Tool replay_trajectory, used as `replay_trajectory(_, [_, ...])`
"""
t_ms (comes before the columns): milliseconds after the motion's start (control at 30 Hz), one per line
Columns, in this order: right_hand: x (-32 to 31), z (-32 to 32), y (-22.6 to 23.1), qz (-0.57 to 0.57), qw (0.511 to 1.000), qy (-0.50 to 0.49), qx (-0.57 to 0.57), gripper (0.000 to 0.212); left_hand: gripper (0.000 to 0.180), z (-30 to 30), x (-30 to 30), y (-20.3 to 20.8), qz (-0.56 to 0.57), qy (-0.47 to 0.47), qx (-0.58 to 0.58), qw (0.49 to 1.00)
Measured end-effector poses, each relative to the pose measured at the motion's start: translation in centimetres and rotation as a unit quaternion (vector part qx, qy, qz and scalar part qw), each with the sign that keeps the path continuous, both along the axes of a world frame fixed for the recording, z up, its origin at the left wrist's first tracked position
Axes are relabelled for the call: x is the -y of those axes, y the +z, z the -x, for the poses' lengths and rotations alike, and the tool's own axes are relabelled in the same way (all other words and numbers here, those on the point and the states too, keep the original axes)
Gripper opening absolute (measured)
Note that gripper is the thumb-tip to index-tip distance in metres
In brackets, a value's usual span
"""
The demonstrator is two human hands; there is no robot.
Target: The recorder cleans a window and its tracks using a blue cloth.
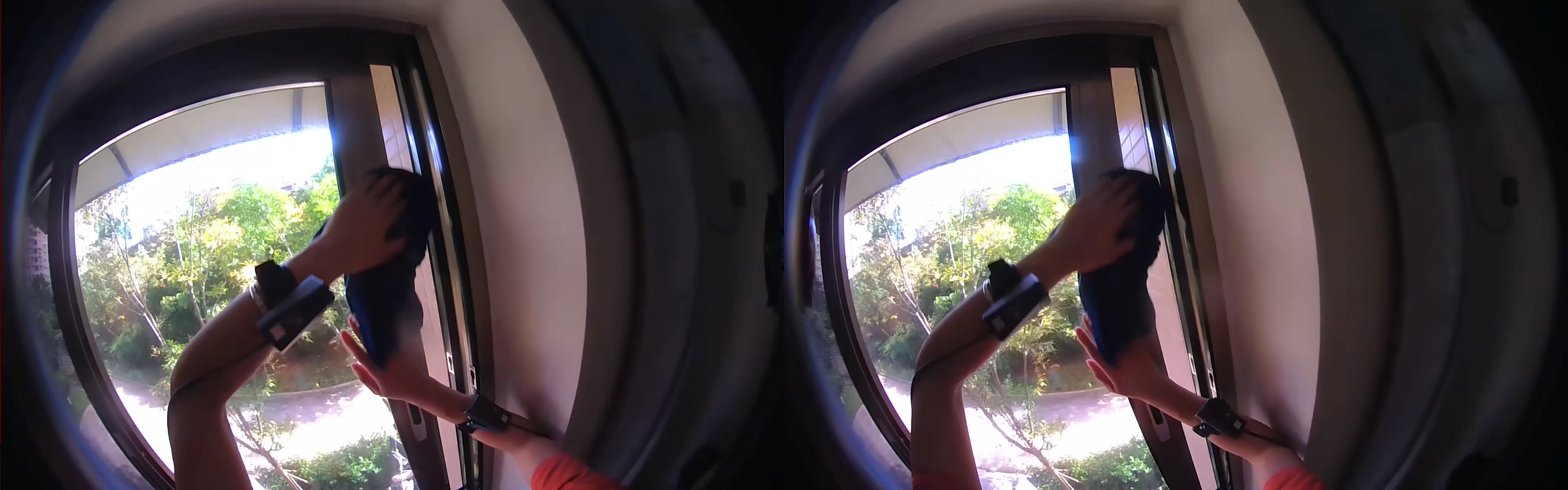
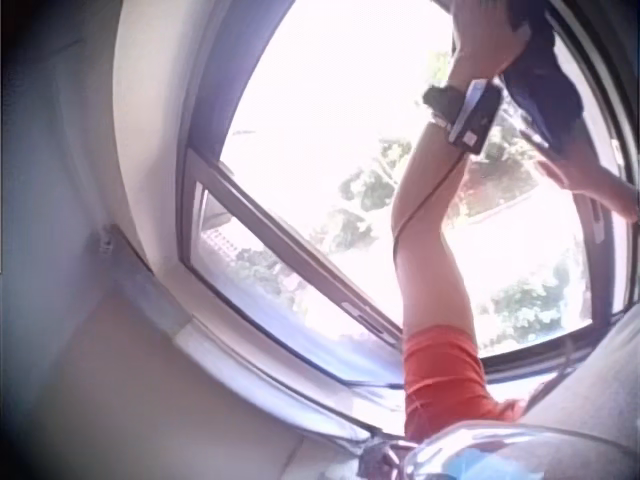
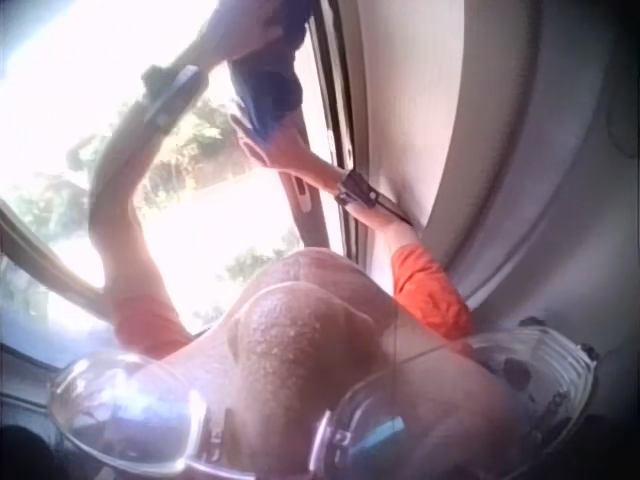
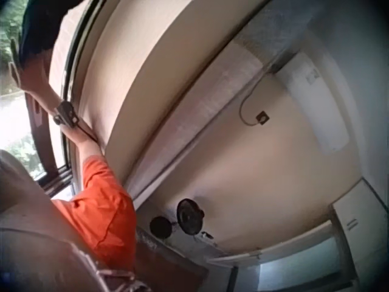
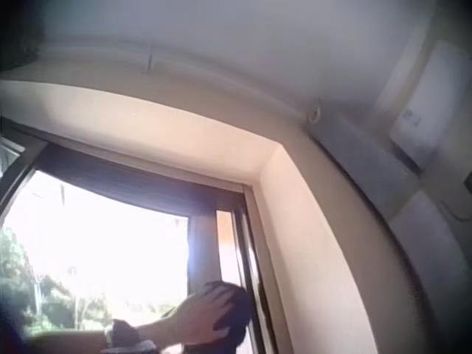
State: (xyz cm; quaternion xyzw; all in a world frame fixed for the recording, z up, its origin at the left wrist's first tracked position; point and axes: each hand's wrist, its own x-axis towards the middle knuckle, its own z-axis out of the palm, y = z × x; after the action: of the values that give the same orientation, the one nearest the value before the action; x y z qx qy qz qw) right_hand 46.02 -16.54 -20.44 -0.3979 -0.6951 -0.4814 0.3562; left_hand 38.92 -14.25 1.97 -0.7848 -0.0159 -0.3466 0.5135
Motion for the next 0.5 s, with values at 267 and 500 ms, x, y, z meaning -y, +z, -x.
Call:
replay_trajectory(267, [0.2,1.4,0.9,0.017,0.995,0.097,0.005,0.055,0.056,12.9,-5.2,18.6,-0.054,0.129,0.446,0.884])
replay_trajectory(500, [1.4,0.6,1.1,-0.003,0.998,0.056,-0.006,0.057,0.044,29.4,-8.2,15.7,-0.23,0.358,0.417,0.803])
